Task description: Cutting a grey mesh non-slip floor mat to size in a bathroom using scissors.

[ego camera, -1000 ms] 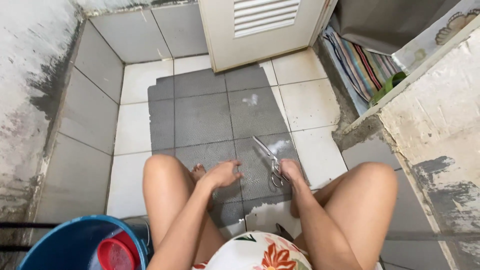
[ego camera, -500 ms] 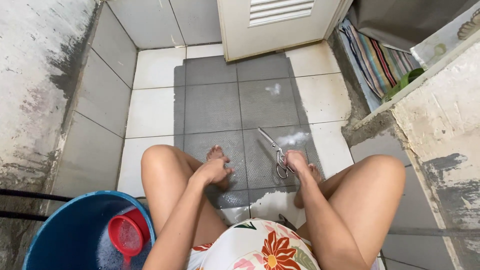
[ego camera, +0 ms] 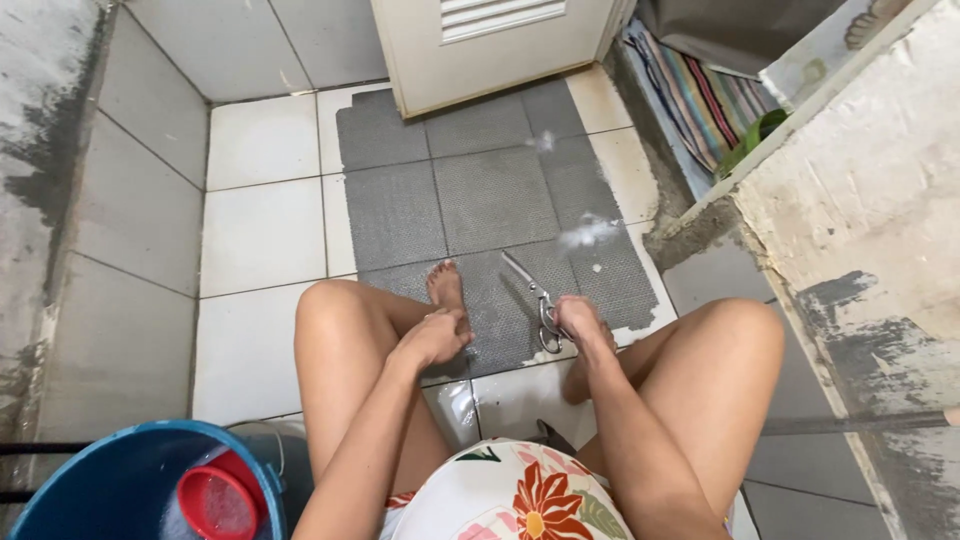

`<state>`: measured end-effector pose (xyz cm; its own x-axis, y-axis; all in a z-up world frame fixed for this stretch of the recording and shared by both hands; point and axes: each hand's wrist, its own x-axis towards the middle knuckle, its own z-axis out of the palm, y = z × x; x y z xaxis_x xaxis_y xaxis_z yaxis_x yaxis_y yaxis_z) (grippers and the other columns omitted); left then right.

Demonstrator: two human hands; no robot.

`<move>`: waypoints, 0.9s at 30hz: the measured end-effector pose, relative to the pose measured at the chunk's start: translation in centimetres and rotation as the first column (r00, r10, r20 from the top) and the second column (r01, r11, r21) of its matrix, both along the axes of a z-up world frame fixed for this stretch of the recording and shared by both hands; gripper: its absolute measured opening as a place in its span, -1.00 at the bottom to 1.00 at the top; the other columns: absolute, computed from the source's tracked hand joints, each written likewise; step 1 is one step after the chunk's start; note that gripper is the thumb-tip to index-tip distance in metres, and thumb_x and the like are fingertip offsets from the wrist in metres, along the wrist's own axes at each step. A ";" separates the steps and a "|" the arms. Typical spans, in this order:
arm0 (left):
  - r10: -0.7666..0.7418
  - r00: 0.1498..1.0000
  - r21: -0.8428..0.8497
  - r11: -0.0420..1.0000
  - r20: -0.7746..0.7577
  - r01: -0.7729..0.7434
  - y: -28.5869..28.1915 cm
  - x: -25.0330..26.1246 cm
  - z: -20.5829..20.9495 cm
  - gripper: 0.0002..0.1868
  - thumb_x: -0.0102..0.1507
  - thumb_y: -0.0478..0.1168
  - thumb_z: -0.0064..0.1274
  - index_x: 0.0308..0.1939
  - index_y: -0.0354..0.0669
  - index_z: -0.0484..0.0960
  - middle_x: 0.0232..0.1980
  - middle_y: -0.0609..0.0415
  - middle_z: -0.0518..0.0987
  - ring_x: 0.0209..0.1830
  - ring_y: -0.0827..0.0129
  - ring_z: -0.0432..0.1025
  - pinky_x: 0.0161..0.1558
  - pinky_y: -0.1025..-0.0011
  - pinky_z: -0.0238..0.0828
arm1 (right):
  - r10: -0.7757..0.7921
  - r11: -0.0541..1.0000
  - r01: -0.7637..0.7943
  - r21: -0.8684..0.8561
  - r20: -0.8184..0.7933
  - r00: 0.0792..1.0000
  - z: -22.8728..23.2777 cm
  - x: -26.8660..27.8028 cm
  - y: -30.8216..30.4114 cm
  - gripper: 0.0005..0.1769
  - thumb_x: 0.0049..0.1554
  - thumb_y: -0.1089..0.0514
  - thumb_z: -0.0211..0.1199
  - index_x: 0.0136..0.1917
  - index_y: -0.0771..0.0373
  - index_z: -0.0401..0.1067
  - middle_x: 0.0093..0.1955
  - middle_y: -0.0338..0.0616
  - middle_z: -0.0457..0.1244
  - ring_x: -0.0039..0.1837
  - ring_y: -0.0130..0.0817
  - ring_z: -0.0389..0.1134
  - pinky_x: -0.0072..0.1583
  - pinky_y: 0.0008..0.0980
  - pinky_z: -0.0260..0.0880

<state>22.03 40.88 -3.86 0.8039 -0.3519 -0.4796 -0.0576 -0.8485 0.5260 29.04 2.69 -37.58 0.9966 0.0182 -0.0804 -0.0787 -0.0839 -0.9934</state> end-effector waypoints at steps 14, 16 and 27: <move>0.061 0.998 0.003 0.998 0.005 -0.061 2.6 -0.8 -1.5 -0.35 0.30 0.02 0.10 0.40 -0.16 0.36 0.48 -0.19 0.33 0.51 -0.01 0.20 0.47 0.20 0.14 | -0.098 0.960 0.044 -0.275 -0.185 0.978 10.6 -1.3 6.2 -0.69 0.07 0.27 0.07 -0.48 0.25 0.41 -0.47 -0.17 0.30 -0.38 -0.33 0.30 -0.28 -0.28 0.25; 0.065 0.998 -0.009 0.998 0.024 -0.065 2.8 -0.5 -2.3 -0.35 0.30 0.01 0.11 0.39 -0.18 0.36 0.49 -0.20 0.30 0.52 -0.01 0.17 0.47 0.19 0.11 | -0.114 0.950 0.060 -0.307 -0.163 0.980 12.5 -1.6 6.6 -0.67 0.08 0.27 0.05 -0.49 0.24 0.43 -0.47 -0.17 0.31 -0.37 -0.34 0.32 -0.26 -0.29 0.27; 0.111 0.993 -0.039 0.993 -0.042 -0.113 2.1 -1.4 1.0 -0.36 0.31 -0.01 0.08 0.43 -0.11 0.34 0.51 -0.15 0.28 0.53 -0.01 0.16 0.48 0.20 0.10 | -0.108 0.985 0.083 -0.153 -0.161 0.981 12.2 -2.1 7.0 -0.77 -0.03 0.36 0.11 -0.50 0.27 0.39 -0.45 -0.13 0.29 -0.38 -0.32 0.29 -0.32 -0.30 0.26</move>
<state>20.59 43.00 -2.89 0.8201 -0.2807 -0.4986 0.0580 -0.8261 0.5605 26.89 9.73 -25.41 0.9651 -0.1010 -0.2415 -0.2580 -0.2099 -0.9431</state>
